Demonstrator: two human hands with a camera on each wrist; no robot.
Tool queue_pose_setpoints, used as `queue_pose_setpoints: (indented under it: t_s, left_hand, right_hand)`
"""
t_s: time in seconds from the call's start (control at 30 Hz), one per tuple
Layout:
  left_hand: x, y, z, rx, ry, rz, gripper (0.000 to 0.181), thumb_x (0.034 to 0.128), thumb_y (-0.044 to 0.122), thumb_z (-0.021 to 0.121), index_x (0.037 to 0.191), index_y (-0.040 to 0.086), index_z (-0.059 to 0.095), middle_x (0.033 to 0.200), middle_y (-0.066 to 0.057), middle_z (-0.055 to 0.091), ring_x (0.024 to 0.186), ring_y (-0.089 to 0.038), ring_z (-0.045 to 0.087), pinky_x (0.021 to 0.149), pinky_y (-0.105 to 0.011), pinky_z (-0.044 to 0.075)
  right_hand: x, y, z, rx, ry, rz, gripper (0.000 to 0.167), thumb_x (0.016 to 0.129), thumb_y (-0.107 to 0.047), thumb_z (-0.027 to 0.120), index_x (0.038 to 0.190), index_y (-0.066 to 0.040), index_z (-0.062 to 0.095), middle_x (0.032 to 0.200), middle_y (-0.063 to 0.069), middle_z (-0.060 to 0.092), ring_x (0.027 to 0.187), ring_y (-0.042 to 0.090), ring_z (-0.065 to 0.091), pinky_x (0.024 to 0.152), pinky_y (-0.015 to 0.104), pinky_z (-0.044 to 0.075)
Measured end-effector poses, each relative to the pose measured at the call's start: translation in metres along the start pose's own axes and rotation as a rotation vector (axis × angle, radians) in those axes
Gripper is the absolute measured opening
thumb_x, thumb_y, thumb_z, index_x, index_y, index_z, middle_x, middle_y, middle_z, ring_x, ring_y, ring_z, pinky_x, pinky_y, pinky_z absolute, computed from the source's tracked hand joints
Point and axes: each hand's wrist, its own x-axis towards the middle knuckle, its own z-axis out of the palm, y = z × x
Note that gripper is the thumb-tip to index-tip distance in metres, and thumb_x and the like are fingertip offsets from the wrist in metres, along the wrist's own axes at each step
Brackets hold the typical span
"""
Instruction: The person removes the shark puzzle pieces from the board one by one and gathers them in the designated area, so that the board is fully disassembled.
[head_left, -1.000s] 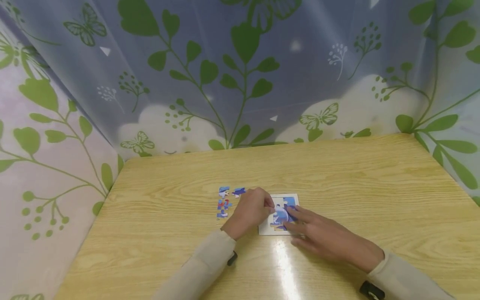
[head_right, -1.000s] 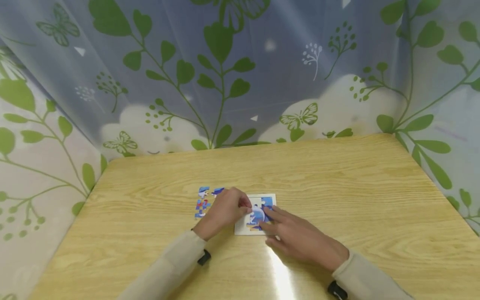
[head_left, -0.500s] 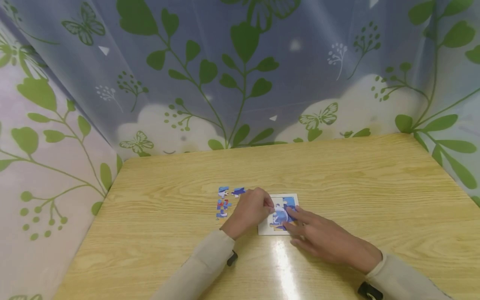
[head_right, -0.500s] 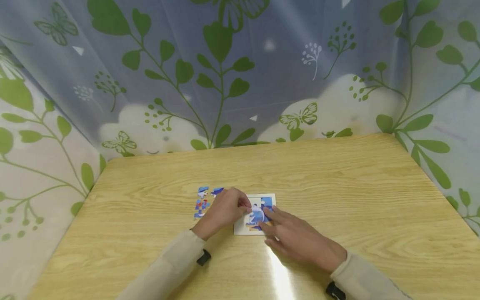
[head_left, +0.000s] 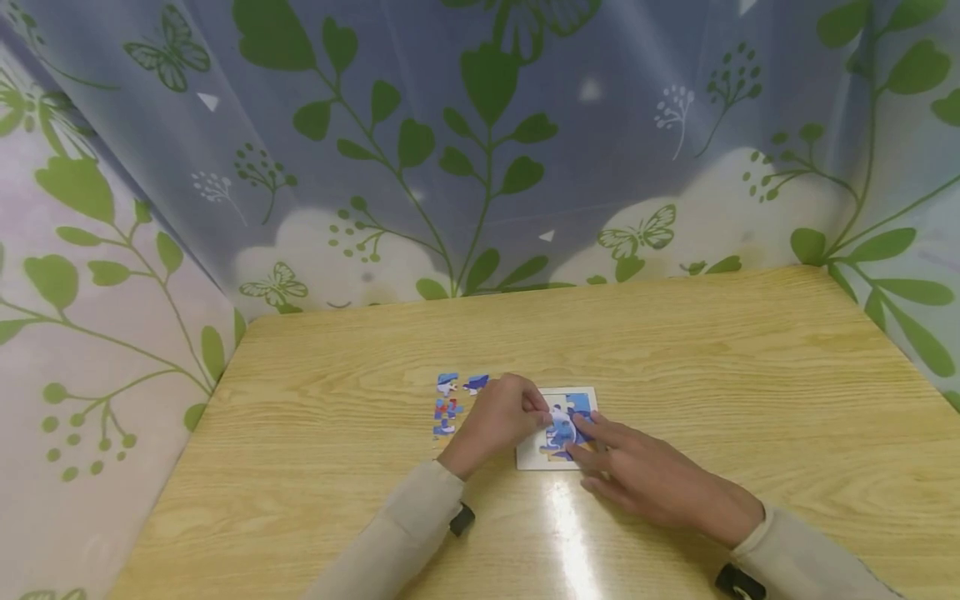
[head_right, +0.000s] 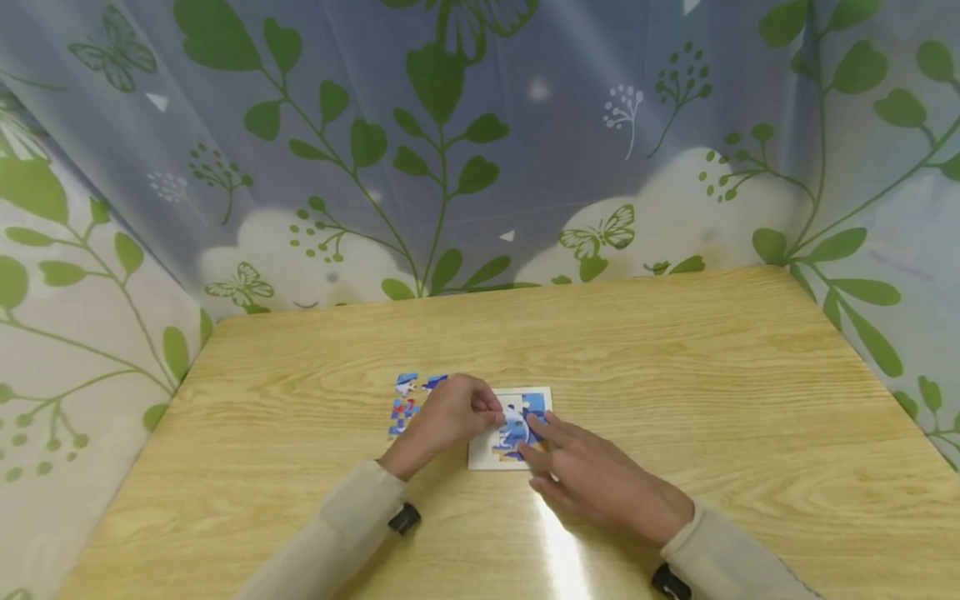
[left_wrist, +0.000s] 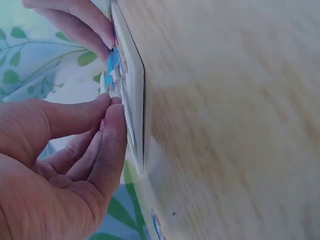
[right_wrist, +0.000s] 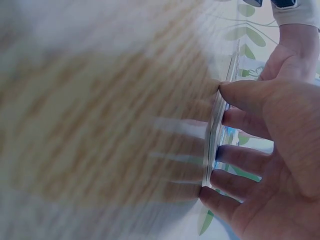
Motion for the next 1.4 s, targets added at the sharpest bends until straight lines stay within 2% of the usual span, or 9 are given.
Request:
queue_pose_setpoints:
  t_s: [0.23, 0.67, 0.87, 1.07, 1.4]
  left_hand:
    - [-0.002, -0.006, -0.007, -0.018, 0.017, -0.032, 0.006, 0.0867, 0.012, 0.08, 0.084, 0.011, 0.075, 0.079, 0.004, 0.067, 0.073, -0.011, 0.06, 0.067, -0.027, 0.052]
    - [-0.014, -0.031, -0.037, -0.018, 0.064, -0.075, 0.006, 0.0879, 0.012, 0.079, 0.084, 0.012, 0.074, 0.081, 0.002, 0.067, 0.077, -0.015, 0.062, 0.068, -0.031, 0.051]
    - [-0.02, -0.041, -0.049, -0.038, 0.098, -0.13, 0.007, 0.0857, 0.012, 0.081, 0.085, 0.013, 0.074, 0.082, 0.0, 0.07, 0.077, -0.017, 0.064, 0.066, -0.032, 0.053]
    - [-0.026, -0.048, -0.057, -0.026, 0.132, -0.142, 0.006, 0.085, 0.01, 0.081, 0.084, 0.011, 0.075, 0.08, 0.0, 0.071, 0.072, -0.015, 0.065, 0.062, -0.03, 0.052]
    - [-0.033, -0.052, -0.065, -0.03, 0.127, -0.214, 0.006, 0.0879, 0.011, 0.078, 0.084, 0.01, 0.075, 0.081, -0.002, 0.068, 0.067, -0.016, 0.065, 0.056, -0.03, 0.053]
  right_hand:
    - [0.0, 0.001, 0.001, -0.004, 0.004, -0.002, 0.041, 0.099, -0.02, 0.066, 0.135, 0.0, 0.062, 0.149, 0.031, 0.044, 0.133, 0.049, 0.046, 0.104, 0.055, 0.044]
    - [0.0, 0.0, -0.001, 0.012, 0.01, 0.003, 0.042, 0.1, -0.021, 0.065, 0.135, 0.0, 0.061, 0.149, 0.03, 0.044, 0.135, 0.048, 0.045, 0.106, 0.055, 0.042]
    - [-0.001, 0.0, -0.001, 0.007, 0.022, -0.01, 0.041, 0.1, -0.021, 0.065, 0.134, 0.001, 0.062, 0.148, 0.031, 0.044, 0.134, 0.048, 0.046, 0.106, 0.056, 0.042]
    - [0.0, -0.001, -0.002, 0.014, 0.021, -0.002, 0.041, 0.1, -0.02, 0.065, 0.135, 0.001, 0.061, 0.148, 0.031, 0.044, 0.135, 0.048, 0.045, 0.106, 0.056, 0.042]
    - [0.0, -0.001, 0.001, 0.016, 0.024, -0.009, 0.042, 0.099, -0.02, 0.065, 0.135, 0.001, 0.061, 0.149, 0.031, 0.043, 0.135, 0.048, 0.045, 0.105, 0.057, 0.043]
